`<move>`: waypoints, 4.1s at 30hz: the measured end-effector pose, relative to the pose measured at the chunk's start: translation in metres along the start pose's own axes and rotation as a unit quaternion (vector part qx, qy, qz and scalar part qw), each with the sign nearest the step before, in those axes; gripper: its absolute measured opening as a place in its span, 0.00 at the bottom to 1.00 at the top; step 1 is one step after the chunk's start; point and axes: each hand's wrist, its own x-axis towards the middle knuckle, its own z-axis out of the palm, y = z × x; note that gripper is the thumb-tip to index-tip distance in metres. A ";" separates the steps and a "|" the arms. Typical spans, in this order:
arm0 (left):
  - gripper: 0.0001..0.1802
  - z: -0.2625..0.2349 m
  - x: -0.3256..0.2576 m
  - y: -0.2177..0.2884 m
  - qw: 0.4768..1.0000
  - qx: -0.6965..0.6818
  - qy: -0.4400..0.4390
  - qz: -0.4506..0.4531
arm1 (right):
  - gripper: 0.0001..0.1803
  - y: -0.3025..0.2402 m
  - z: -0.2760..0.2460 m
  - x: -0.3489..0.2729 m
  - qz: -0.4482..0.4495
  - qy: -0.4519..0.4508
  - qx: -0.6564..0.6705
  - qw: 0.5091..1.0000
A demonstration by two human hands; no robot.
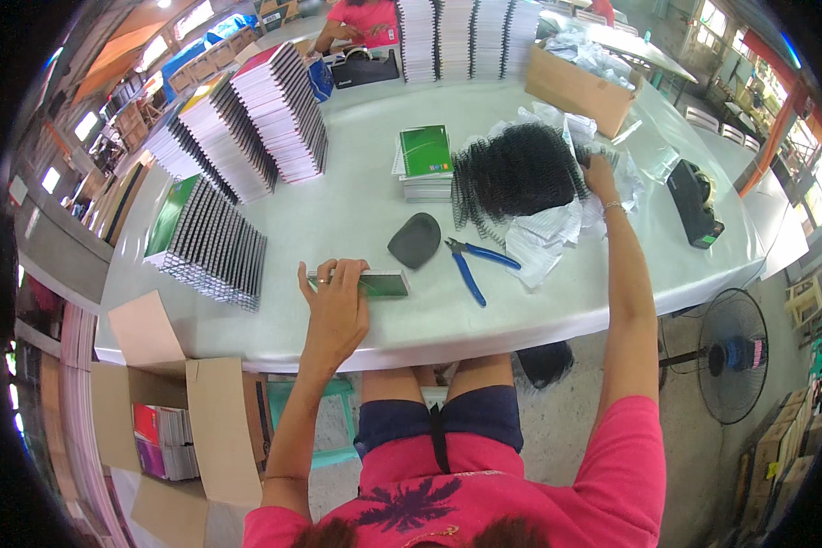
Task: The person manually inserts spiral coils into pre-punched notebooks and uses pliers to trim and secure the ends, repeating the process for multiple notebooks.
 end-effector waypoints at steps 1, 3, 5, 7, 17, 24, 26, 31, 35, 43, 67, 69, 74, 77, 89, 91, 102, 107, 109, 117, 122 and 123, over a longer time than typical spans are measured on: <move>0.18 0.000 0.001 0.007 1.000 -0.005 0.020 -0.006 | 0.17 0.002 -0.002 0.004 0.020 -0.024 0.033 0.999; 0.23 0.005 0.001 0.018 0.998 -0.007 0.058 -0.029 | 0.16 0.007 -0.006 0.003 0.010 -0.019 0.009 1.000; 0.30 0.014 0.001 0.025 0.993 0.007 0.093 -0.070 | 0.15 -0.001 -0.007 0.004 0.012 -0.011 -0.004 1.000; 0.31 0.021 0.004 0.031 0.988 0.000 0.120 -0.099 | 0.13 -0.007 -0.007 0.002 0.029 -0.003 -0.015 0.999; 0.27 0.041 0.008 0.029 0.976 -0.011 0.192 -0.102 | 0.11 -0.006 -0.014 0.000 0.029 -0.016 -0.020 0.999; 0.24 0.045 0.011 0.026 0.972 -0.045 0.214 -0.088 | 0.14 0.004 -0.025 0.000 0.016 -0.014 0.020 1.000; 0.24 0.046 0.009 0.024 0.971 -0.046 0.216 -0.087 | 0.14 -0.005 -0.026 -0.001 0.054 0.001 0.055 0.997; 0.24 0.047 0.014 0.029 0.970 -0.055 0.219 -0.086 | 0.18 0.005 -0.065 0.011 0.099 0.092 0.102 0.986; 0.24 0.049 0.008 0.020 0.971 -0.034 0.214 -0.100 | 0.21 -0.078 -0.120 -0.006 0.170 0.034 0.423 0.889; 0.23 0.047 0.013 0.029 0.973 -0.039 0.207 -0.095 | 0.21 -0.227 -0.193 -0.099 -0.095 -0.081 0.458 0.880; 0.23 0.049 0.014 0.027 0.976 -0.032 0.189 -0.106 | 0.09 -0.349 -0.134 -0.196 -0.160 -0.120 0.428 0.882; 0.23 0.050 0.015 0.028 0.975 -0.035 0.190 -0.106 | 0.09 -0.350 -0.130 -0.199 -0.136 -0.101 0.429 0.887; 0.22 0.049 0.016 0.028 0.975 -0.036 0.191 -0.104 | 0.12 -0.353 -0.136 -0.198 -0.155 -0.127 0.414 0.888; 0.22 0.049 0.017 0.028 0.976 -0.034 0.188 -0.104 | 0.12 -0.353 -0.131 -0.199 -0.149 -0.129 0.432 0.880; 0.23 0.046 0.016 0.027 0.979 -0.036 0.167 -0.108 | 0.08 -0.354 -0.120 -0.206 -0.180 -0.132 0.407 0.886; 0.23 0.039 0.015 0.027 0.982 -0.046 0.145 -0.111 | 0.08 -0.357 -0.126 -0.207 -0.178 -0.122 0.386 0.897; 0.26 0.022 0.007 0.018 0.960 -0.184 0.153 -0.147 | 0.05 -0.377 -0.135 -0.200 -0.239 -0.024 0.296 0.924; 0.32 0.025 0.005 0.021 0.932 -0.202 0.237 -0.185 | 0.06 -0.371 -0.127 -0.198 -0.260 -0.063 0.232 0.935; 0.32 0.031 0.002 0.015 0.939 -0.199 0.220 -0.175 | 0.08 -0.370 -0.127 -0.197 -0.271 -0.079 0.232 0.931; 0.29 0.020 -0.002 0.004 0.928 -0.278 0.143 -0.205 | 0.16 -0.349 -0.116 -0.168 -0.223 -0.196 0.379 0.876; 0.31 0.013 -0.009 -0.007 0.943 -0.268 0.122 -0.156 | 0.25 -0.341 -0.079 -0.162 -0.226 -0.193 0.274 0.915; 0.32 0.013 -0.009 -0.007 0.943 -0.272 0.115 -0.152 | 0.27 -0.339 -0.071 -0.163 -0.231 -0.195 0.277 0.912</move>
